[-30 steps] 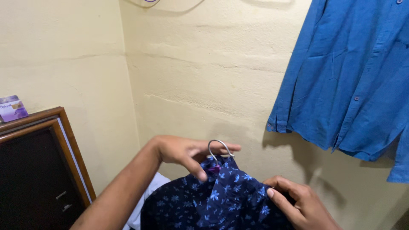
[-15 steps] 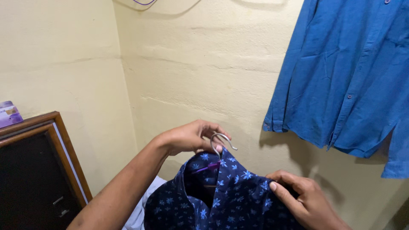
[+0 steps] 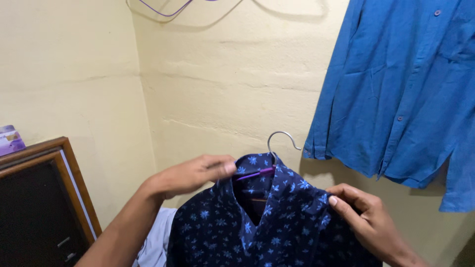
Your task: The person removes a dark blue patterned shirt from a hanger, folds it, and then places it back on a hanger. They button the shirt and hang it on a wall-mounted rod next to other shirts.
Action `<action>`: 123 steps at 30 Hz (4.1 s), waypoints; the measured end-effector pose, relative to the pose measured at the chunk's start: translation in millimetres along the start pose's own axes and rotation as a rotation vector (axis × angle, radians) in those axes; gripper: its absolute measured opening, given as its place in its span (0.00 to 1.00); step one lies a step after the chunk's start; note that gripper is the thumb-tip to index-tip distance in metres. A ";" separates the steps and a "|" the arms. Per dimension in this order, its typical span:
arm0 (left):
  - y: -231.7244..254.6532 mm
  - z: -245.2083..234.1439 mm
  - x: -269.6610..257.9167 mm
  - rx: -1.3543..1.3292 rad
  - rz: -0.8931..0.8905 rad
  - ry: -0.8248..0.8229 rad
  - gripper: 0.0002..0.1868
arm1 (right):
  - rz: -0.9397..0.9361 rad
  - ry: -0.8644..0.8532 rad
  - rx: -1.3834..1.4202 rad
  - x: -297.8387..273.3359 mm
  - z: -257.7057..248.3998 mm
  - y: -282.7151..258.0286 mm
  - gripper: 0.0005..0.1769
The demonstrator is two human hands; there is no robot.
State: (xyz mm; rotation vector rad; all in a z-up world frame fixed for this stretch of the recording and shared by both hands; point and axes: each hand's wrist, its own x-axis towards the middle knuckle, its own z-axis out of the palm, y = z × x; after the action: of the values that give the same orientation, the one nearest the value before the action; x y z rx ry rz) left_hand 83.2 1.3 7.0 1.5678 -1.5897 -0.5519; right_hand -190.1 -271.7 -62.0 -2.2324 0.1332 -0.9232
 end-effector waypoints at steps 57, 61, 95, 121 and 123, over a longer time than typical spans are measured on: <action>48.3 -96.6 176.8 0.432 0.475 0.968 0.15 | -0.217 0.340 -0.354 203.4 -155.8 -66.2 0.18; 48.8 -115.2 195.2 0.417 0.510 0.913 0.14 | -0.194 0.354 -0.430 218.6 -163.7 -78.1 0.18; 108.8 -194.8 345.7 0.347 0.693 1.015 0.19 | -0.429 0.863 -0.707 282.4 -306.2 -70.0 0.16; 177.2 -198.7 400.0 0.759 0.655 1.138 0.20 | -0.214 0.898 -0.707 384.7 -446.5 -92.2 0.15; 175.9 -206.5 404.0 0.754 0.678 1.175 0.20 | -0.249 0.914 -0.733 393.9 -450.0 -99.4 0.15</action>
State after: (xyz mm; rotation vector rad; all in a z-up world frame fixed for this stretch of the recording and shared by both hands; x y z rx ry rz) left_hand 182.9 -317.4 361.0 1.2339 -1.2158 1.2521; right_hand -208.6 -589.9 453.8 -2.2610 0.7124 -2.2685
